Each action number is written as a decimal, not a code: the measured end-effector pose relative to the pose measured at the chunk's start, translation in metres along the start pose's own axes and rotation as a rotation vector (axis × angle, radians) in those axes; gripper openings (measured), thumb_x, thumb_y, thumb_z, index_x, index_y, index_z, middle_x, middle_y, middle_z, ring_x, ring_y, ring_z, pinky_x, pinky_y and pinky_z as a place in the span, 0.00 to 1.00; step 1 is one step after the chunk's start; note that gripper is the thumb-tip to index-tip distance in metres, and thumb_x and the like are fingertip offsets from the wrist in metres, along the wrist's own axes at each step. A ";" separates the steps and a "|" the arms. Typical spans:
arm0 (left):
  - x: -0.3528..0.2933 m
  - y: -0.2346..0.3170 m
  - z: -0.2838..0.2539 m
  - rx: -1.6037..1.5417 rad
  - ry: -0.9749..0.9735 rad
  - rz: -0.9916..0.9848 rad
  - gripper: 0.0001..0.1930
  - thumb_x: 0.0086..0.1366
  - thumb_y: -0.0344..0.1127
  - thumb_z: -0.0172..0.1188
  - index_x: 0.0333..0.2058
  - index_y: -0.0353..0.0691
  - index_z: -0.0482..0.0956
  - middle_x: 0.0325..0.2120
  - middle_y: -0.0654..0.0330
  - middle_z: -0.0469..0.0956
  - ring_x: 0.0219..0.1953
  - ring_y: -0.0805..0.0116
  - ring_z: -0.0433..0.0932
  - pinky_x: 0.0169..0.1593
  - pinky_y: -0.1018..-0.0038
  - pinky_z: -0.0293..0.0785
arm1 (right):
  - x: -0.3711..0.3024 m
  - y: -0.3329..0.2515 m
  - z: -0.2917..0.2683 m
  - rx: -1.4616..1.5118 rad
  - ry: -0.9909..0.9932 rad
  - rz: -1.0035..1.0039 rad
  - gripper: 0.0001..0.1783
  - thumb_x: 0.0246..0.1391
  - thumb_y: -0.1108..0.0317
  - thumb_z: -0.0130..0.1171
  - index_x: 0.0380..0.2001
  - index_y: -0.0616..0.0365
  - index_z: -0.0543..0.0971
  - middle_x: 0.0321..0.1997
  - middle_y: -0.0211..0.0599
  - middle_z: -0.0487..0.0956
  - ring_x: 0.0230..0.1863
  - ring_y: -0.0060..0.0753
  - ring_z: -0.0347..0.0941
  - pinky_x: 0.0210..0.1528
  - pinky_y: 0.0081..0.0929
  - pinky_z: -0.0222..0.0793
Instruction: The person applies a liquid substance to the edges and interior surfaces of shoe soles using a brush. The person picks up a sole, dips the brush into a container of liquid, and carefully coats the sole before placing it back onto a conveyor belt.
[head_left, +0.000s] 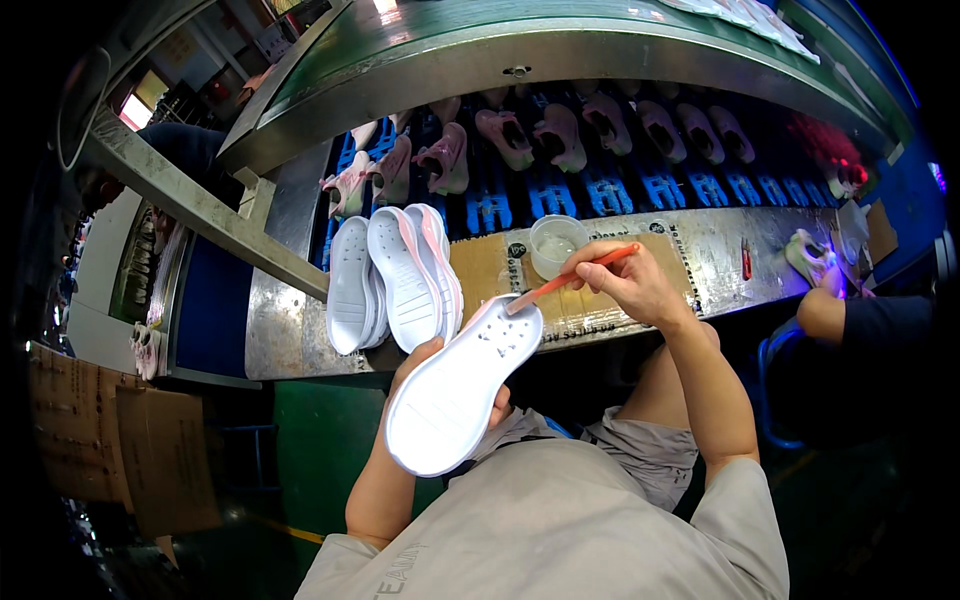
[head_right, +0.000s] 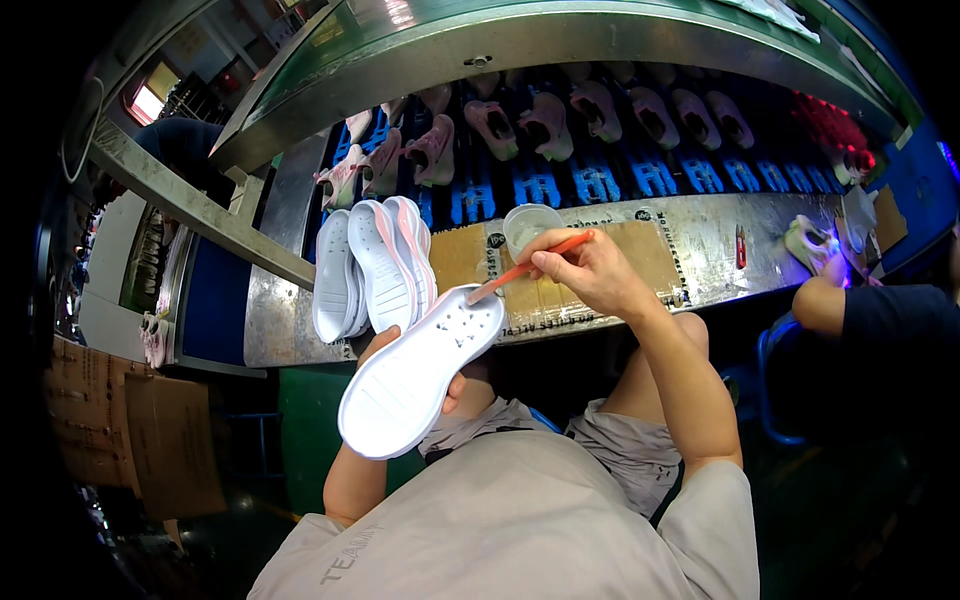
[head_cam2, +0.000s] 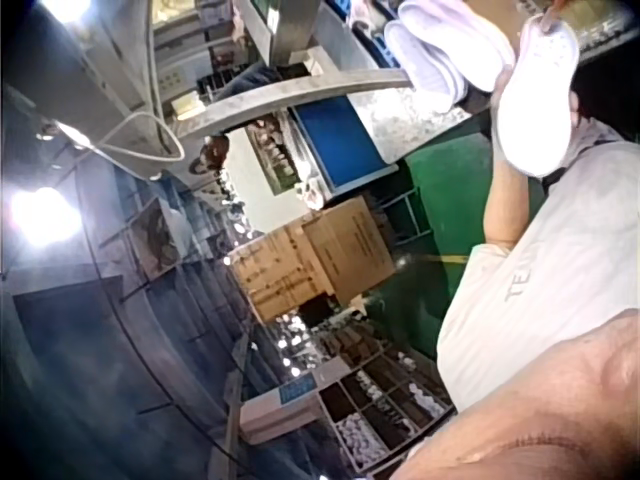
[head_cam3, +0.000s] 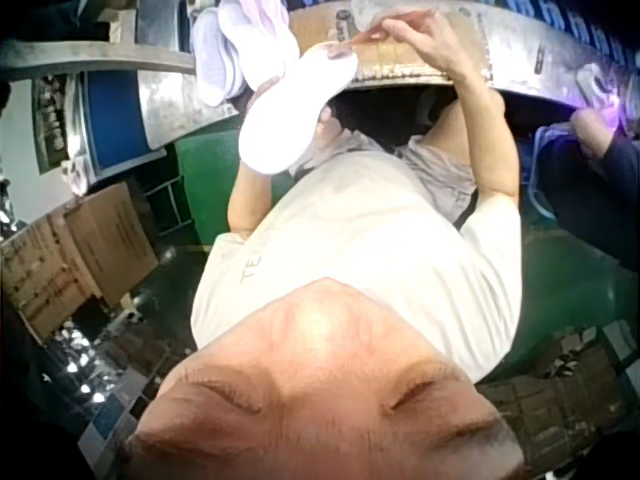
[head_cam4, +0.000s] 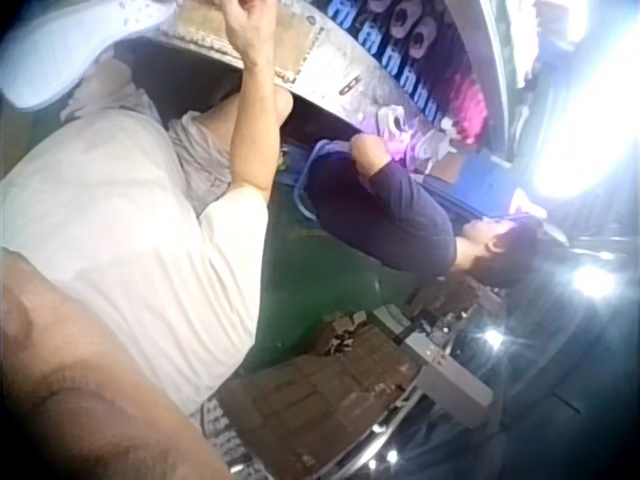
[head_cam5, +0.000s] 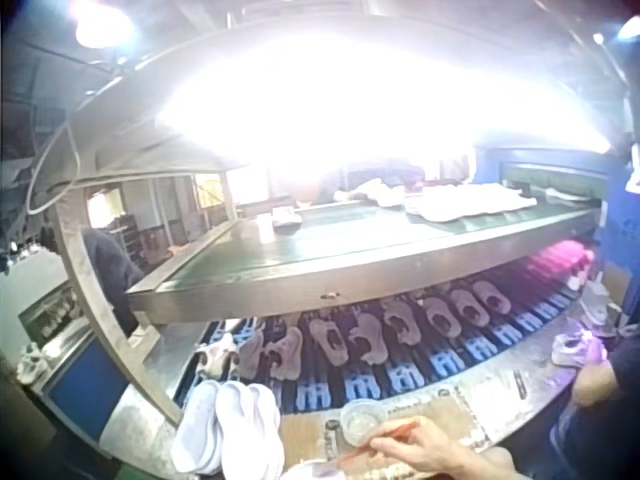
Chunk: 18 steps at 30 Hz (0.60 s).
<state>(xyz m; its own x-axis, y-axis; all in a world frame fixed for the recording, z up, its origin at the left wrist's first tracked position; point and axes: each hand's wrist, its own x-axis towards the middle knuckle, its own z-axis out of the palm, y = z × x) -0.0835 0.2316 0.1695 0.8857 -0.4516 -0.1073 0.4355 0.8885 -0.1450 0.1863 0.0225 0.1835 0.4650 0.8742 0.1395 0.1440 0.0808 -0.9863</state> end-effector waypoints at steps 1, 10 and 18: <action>0.004 -0.004 0.003 0.060 0.000 0.076 0.41 0.71 0.58 0.51 0.67 0.25 0.60 0.54 0.24 0.70 0.55 0.28 0.77 0.51 0.45 0.84 | -0.001 -0.002 0.002 0.001 -0.002 0.000 0.12 0.66 0.67 0.60 0.42 0.66 0.85 0.37 0.36 0.84 0.39 0.24 0.78 0.45 0.25 0.75; 0.017 0.019 0.011 0.759 0.123 0.336 0.46 0.66 0.55 0.60 0.71 0.30 0.53 0.54 0.35 0.75 0.54 0.42 0.81 0.58 0.54 0.80 | -0.020 -0.020 0.020 -0.136 0.063 -0.009 0.10 0.63 0.71 0.62 0.42 0.67 0.85 0.35 0.38 0.86 0.38 0.25 0.83 0.41 0.23 0.77; 0.020 0.042 0.029 1.062 0.197 0.643 0.51 0.60 0.47 0.70 0.72 0.30 0.50 0.60 0.42 0.72 0.63 0.52 0.74 0.68 0.61 0.69 | -0.041 -0.035 0.032 -0.204 0.005 -0.144 0.07 0.59 0.73 0.64 0.40 0.63 0.87 0.33 0.39 0.87 0.34 0.29 0.84 0.37 0.24 0.77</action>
<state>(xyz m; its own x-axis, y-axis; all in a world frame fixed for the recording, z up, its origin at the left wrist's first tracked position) -0.0431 0.2626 0.1902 0.9863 0.1636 -0.0227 -0.0698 0.5377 0.8402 0.1340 -0.0006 0.2092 0.4310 0.8585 0.2778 0.3818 0.1054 -0.9182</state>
